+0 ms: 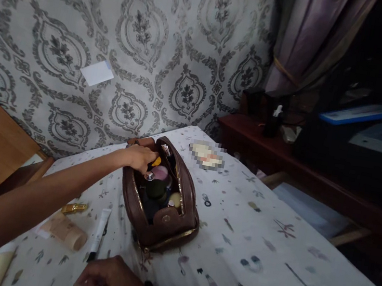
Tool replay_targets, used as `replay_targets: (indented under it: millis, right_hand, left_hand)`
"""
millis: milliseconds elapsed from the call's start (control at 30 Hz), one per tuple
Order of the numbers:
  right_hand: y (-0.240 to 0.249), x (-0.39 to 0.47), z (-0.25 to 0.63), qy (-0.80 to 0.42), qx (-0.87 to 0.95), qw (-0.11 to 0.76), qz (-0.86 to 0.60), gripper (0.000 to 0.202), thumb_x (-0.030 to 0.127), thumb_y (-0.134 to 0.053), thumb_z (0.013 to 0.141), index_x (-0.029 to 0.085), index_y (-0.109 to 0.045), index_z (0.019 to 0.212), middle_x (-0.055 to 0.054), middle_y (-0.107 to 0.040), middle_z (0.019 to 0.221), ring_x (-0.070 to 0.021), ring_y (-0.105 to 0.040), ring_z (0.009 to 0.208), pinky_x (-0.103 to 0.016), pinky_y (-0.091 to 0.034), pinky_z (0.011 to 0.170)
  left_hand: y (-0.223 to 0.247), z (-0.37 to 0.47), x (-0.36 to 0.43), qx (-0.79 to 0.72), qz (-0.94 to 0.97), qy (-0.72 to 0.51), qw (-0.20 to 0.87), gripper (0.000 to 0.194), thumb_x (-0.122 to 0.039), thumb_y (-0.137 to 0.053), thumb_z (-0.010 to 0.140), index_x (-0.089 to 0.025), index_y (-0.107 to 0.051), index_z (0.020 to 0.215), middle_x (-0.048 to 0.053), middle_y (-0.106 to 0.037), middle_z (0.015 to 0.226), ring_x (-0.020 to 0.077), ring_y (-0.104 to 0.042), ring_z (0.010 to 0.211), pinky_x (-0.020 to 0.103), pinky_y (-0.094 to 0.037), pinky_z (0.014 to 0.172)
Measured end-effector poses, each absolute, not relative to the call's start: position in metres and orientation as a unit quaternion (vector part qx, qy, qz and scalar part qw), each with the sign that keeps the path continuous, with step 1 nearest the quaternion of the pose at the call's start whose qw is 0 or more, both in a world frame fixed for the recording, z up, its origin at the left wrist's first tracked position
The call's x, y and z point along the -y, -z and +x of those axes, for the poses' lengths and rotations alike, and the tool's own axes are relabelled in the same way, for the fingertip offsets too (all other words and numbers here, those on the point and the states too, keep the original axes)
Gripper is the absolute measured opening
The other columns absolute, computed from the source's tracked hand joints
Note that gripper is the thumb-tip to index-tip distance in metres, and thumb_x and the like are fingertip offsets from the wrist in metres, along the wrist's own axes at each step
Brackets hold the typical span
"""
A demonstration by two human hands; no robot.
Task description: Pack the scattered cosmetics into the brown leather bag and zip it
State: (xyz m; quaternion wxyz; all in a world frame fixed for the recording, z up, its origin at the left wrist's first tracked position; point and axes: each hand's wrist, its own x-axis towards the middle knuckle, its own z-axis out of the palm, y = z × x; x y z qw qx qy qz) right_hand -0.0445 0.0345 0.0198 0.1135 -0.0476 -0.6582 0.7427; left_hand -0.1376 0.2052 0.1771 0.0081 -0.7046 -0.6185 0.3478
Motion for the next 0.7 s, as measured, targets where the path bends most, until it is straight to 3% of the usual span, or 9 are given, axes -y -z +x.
replay_targets:
  millis: [167, 333, 467, 700]
  right_hand:
    - [-0.011, -0.033, -0.048, -0.74, 0.658, 0.131, -0.042, 0.018, 0.029, -0.067, 0.082, 0.012, -0.067, 0.077, 0.006, -0.049, 0.056, -0.0049, -0.044, 0.051, -0.015, -0.035, 0.05]
    - [-0.005, -0.033, -0.052, -0.715, 0.688, 0.122, -0.027, 0.022, 0.034, -0.068, 0.082, 0.012, -0.07, 0.083, 0.005, -0.051, 0.06, -0.006, -0.046, 0.057, -0.016, -0.037, 0.054]
    - [0.001, -0.033, -0.056, -0.696, 0.707, 0.125, -0.014, 0.029, 0.041, -0.066, 0.084, 0.012, -0.071, 0.088, 0.003, -0.055, 0.068, -0.0078, -0.051, 0.066, -0.016, -0.039, 0.059]
    - [0.002, -0.033, -0.057, -0.689, 0.715, 0.117, -0.004, 0.029, 0.042, -0.066, 0.085, 0.013, -0.069, 0.087, 0.002, -0.056, 0.07, -0.008, -0.052, 0.067, -0.016, -0.041, 0.06]
  left_hand:
    - [-0.183, -0.142, -0.205, 0.621, -0.717, -0.318, -0.011, 0.049, -0.034, -0.075, 0.067, -0.019, -0.059, 0.111, 0.008, -0.069, 0.112, 0.0264, -0.066, 0.1, 0.029, -0.052, 0.079]
    - [-0.19, -0.146, -0.207, 0.632, -0.718, -0.288, 0.043, 0.057, -0.025, -0.074, 0.069, -0.017, -0.054, 0.122, 0.012, -0.058, 0.134, 0.0258, -0.061, 0.116, 0.029, -0.051, 0.091]
    - [-0.187, -0.142, -0.211, 0.643, -0.695, -0.317, 0.057, 0.055, -0.018, -0.07, 0.072, -0.017, -0.054, 0.125, 0.014, -0.06, 0.13, 0.0274, -0.061, 0.117, 0.03, -0.052, 0.089]
    - [-0.185, -0.142, -0.218, 0.647, -0.684, -0.334, 0.049, 0.058, -0.026, -0.071, 0.073, -0.015, -0.055, 0.127, 0.016, -0.064, 0.123, 0.03, -0.064, 0.111, 0.034, -0.053, 0.089]
